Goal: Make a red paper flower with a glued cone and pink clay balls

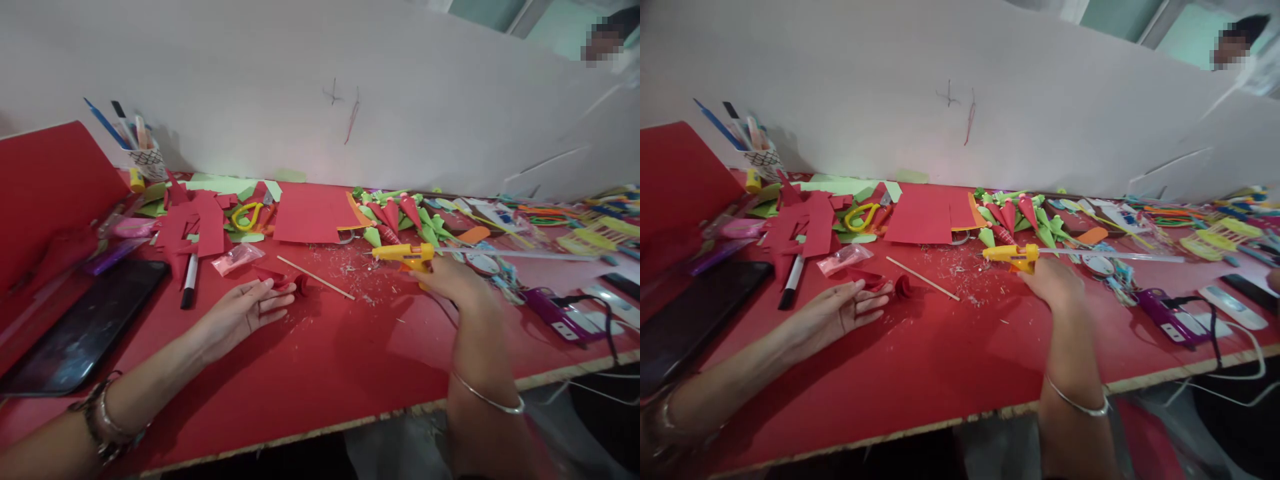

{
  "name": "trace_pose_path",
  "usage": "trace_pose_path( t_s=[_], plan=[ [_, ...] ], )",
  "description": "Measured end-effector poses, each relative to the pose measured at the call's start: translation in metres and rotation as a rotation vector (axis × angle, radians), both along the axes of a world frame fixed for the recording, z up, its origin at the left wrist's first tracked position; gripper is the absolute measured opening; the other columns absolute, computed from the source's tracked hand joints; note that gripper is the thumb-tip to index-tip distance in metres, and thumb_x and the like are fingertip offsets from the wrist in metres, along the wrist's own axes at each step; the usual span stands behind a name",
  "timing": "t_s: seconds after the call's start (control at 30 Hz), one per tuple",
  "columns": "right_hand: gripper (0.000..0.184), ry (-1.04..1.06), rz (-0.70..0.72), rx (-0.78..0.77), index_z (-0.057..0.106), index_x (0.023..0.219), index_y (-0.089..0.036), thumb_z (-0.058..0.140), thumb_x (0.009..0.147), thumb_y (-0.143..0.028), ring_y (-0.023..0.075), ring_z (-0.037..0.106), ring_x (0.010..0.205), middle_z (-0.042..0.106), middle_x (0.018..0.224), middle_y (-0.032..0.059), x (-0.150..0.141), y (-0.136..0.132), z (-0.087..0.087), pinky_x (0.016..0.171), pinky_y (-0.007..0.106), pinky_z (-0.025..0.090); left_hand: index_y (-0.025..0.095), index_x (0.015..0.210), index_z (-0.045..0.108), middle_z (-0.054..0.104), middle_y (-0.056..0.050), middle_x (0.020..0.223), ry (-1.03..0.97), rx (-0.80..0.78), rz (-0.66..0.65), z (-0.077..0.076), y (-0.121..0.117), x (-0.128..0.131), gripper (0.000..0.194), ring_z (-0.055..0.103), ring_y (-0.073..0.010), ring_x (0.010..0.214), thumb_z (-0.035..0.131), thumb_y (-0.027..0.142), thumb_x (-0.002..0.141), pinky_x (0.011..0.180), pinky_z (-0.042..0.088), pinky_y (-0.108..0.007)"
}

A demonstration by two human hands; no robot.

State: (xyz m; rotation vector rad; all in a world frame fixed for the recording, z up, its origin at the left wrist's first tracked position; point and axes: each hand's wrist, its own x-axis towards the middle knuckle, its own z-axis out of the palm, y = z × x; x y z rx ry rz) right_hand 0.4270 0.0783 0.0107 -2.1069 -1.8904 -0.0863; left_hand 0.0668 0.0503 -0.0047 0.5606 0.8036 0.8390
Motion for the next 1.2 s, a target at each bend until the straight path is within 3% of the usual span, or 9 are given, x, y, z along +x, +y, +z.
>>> trace_pose_path(
  t_s=[0.1, 0.17, 0.27, 0.4, 0.6, 0.97, 1.07, 1.2],
  plan=[
    [0.025, -0.076, 0.017, -0.13, 0.05, 0.052, -0.018, 0.053, 0.071, -0.034, 0.015, 0.047, 0.046, 0.054, 0.052, 0.0043, -0.005, 0.006, 0.002, 0.045, 0.026, 0.027, 0.014, 0.072, 0.063, 0.068, -0.007, 0.097, 0.007, 0.01, -0.008, -0.001, -0.001, 0.0, 0.018, 0.064, -0.0138, 0.086, 0.049, 0.018, 0.083, 0.082, 0.048, -0.026],
    [0.025, -0.087, 0.074, -0.128, 0.05, 0.06, -0.018, 0.045, 0.078, -0.035, 0.0165, 0.052, 0.053, 0.057, 0.059, 0.0045, -0.012, 0.005, 0.008, 0.048, 0.026, 0.031, 0.014, 0.075, 0.063, 0.067, -0.007, 0.099, 0.011, 0.016, -0.01, -0.001, -0.001, 0.0, 0.017, 0.064, -0.0134, 0.085, 0.048, 0.018, 0.084, 0.084, 0.047, -0.027],
    [0.02, 0.059, 0.14, 0.003, 0.052, 0.079, -0.018, 0.042, 0.081, -0.036, 0.019, 0.057, 0.064, 0.061, 0.07, 0.0056, -0.026, 0.003, 0.015, 0.055, 0.027, 0.038, 0.014, 0.079, 0.062, 0.067, -0.007, 0.099, 0.032, 0.028, 0.014, 0.0, -0.002, 0.002, 0.015, 0.064, -0.0124, 0.084, 0.048, 0.016, 0.084, 0.086, 0.046, -0.026],
    [0.024, 0.233, 0.119, 0.173, 0.049, 0.094, -0.018, 0.041, 0.083, -0.038, 0.0208, 0.059, 0.066, 0.061, 0.075, 0.0076, -0.053, 0.002, 0.016, 0.059, 0.031, 0.042, 0.013, 0.079, 0.061, 0.067, -0.007, 0.098, 0.077, 0.039, 0.047, 0.002, -0.003, 0.004, 0.014, 0.064, -0.0125, 0.081, 0.049, 0.017, 0.084, 0.081, 0.048, -0.025],
    [0.028, 0.415, 0.31, 0.23, 0.045, 0.105, -0.02, 0.039, 0.084, -0.039, 0.0187, 0.059, 0.067, 0.06, 0.079, 0.0056, -0.097, -0.007, 0.011, 0.06, 0.031, 0.044, 0.014, 0.079, 0.059, 0.068, -0.007, 0.094, 0.095, 0.028, 0.046, 0.003, -0.004, 0.006, 0.008, 0.065, -0.0129, 0.079, 0.052, 0.016, 0.082, 0.078, 0.049, -0.026],
    [0.022, 0.269, 0.395, 0.303, 0.054, 0.089, -0.019, 0.048, 0.079, -0.038, 0.0182, 0.057, 0.06, 0.061, 0.068, 0.0038, -0.133, -0.024, 0.005, 0.052, 0.029, 0.042, 0.014, 0.082, 0.063, 0.067, -0.008, 0.097, 0.062, 0.01, -0.002, 0.0, -0.005, 0.007, 0.013, 0.065, -0.012, 0.079, 0.053, 0.022, 0.082, 0.079, 0.049, -0.023],
    [0.026, 0.275, 0.387, 0.294, 0.056, 0.078, -0.019, 0.055, 0.073, -0.044, 0.0191, 0.058, 0.061, 0.062, 0.068, 0.005, -0.139, -0.026, 0.003, 0.053, 0.03, 0.043, 0.013, 0.082, 0.063, 0.067, -0.008, 0.098, 0.039, 0.015, -0.011, -0.002, -0.005, 0.007, 0.013, 0.065, -0.0128, 0.08, 0.055, 0.023, 0.081, 0.08, 0.049, -0.024],
    [0.034, 0.247, 0.364, 0.325, 0.058, 0.079, -0.017, 0.061, 0.067, -0.049, 0.021, 0.059, 0.063, 0.063, 0.068, 0.0067, -0.145, -0.028, -0.001, 0.056, 0.032, 0.045, 0.014, 0.087, 0.063, 0.065, -0.008, 0.103, 0.02, 0.01, -0.048, -0.003, -0.006, 0.008, 0.014, 0.064, -0.0142, 0.085, 0.057, 0.024, 0.079, 0.082, 0.048, -0.025]
  ],
)
